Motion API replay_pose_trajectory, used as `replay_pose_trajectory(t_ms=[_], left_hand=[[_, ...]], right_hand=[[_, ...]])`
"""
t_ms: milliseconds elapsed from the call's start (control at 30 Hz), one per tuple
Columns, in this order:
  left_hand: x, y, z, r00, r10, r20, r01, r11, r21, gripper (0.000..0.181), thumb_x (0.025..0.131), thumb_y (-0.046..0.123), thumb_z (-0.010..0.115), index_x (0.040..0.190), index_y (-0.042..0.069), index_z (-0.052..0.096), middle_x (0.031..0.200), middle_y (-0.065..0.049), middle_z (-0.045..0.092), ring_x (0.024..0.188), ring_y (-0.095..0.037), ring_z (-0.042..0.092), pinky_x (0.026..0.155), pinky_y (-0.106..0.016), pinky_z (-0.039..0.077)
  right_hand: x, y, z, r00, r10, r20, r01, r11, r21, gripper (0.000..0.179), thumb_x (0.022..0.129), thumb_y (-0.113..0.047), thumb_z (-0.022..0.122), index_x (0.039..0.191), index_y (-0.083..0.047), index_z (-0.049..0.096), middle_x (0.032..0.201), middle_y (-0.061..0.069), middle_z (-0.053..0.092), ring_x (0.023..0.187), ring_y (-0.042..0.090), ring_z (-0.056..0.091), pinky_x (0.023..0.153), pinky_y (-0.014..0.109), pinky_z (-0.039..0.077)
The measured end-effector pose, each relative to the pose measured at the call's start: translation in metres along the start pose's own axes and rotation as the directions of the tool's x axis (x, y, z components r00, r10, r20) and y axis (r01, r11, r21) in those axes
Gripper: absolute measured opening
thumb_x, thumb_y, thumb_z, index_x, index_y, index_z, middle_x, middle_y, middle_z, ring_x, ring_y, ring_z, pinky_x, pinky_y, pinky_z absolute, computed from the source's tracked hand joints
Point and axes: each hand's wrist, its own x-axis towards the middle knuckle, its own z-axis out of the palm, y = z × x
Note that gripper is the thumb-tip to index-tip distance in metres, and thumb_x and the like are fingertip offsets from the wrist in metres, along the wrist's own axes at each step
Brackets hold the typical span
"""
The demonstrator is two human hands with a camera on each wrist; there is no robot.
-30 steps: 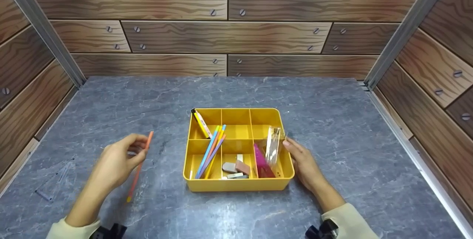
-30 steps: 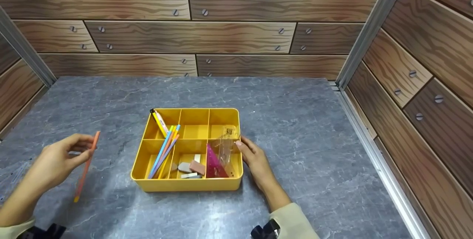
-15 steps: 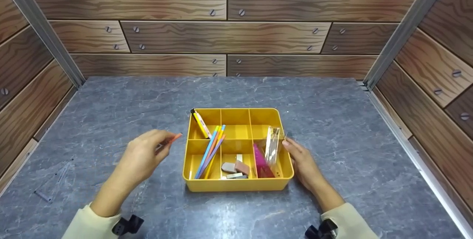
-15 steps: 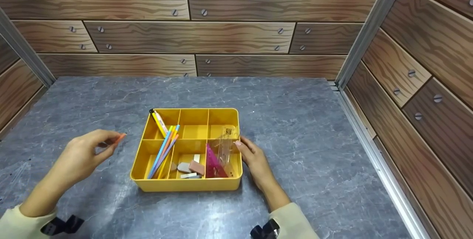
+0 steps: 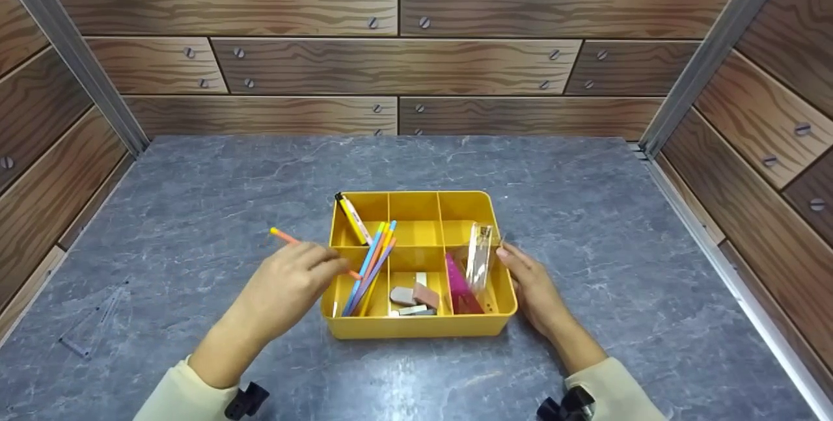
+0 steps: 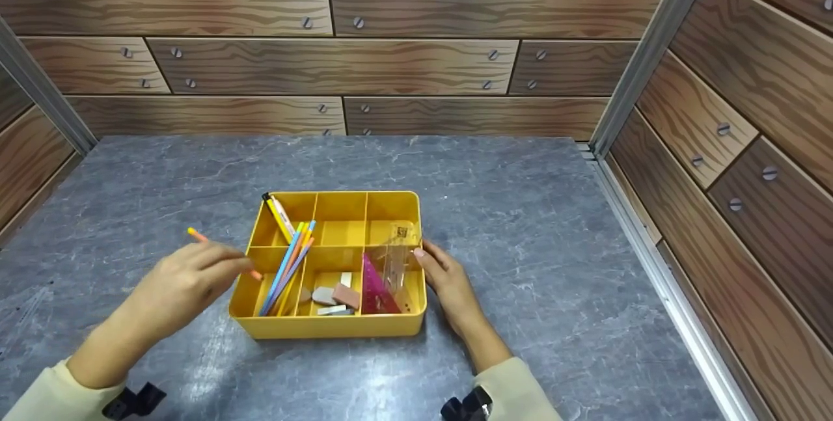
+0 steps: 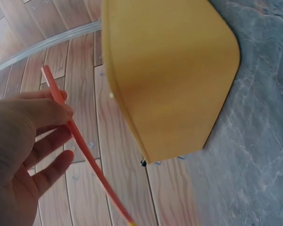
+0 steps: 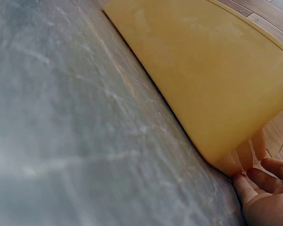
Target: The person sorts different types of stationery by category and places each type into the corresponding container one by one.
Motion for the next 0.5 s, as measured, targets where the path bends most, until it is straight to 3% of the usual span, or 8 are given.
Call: replay_pose_trajectory(t_ms=[200,500], left_hand=[[0.002,0.0,0.008,0.983,0.123,0.135,-0.134,0.988,0.078,0.026,0.075,0.002,0.078,0.099,0.009,0.074,0.096,-0.002,0.068,0.092,-0.021,0.063,0.08,-0.035,0.054],[0.011,0.005,0.013,0.939,0.179,0.292,-0.233,0.959,0.163,0.019,0.077,0.007,0.081,0.095,0.014,0.076,0.092,0.002,0.068,0.092,-0.02,0.06,0.078,-0.031,0.052]], right_hand=[[0.0,0.0,0.0,1.0,-0.006,0.0,0.006,1.0,0.002,0.057,0.101,-0.022,0.052,0.147,0.007,0.036,0.144,0.027,0.043,0.124,0.031,0.051,0.1,0.034,0.047],[0.0,0.0,0.0,1.0,-0.011,0.004,0.011,1.0,-0.003,0.057,0.1,-0.021,0.053,0.147,0.008,0.035,0.146,0.027,0.041,0.126,0.033,0.05,0.101,0.035,0.046]])
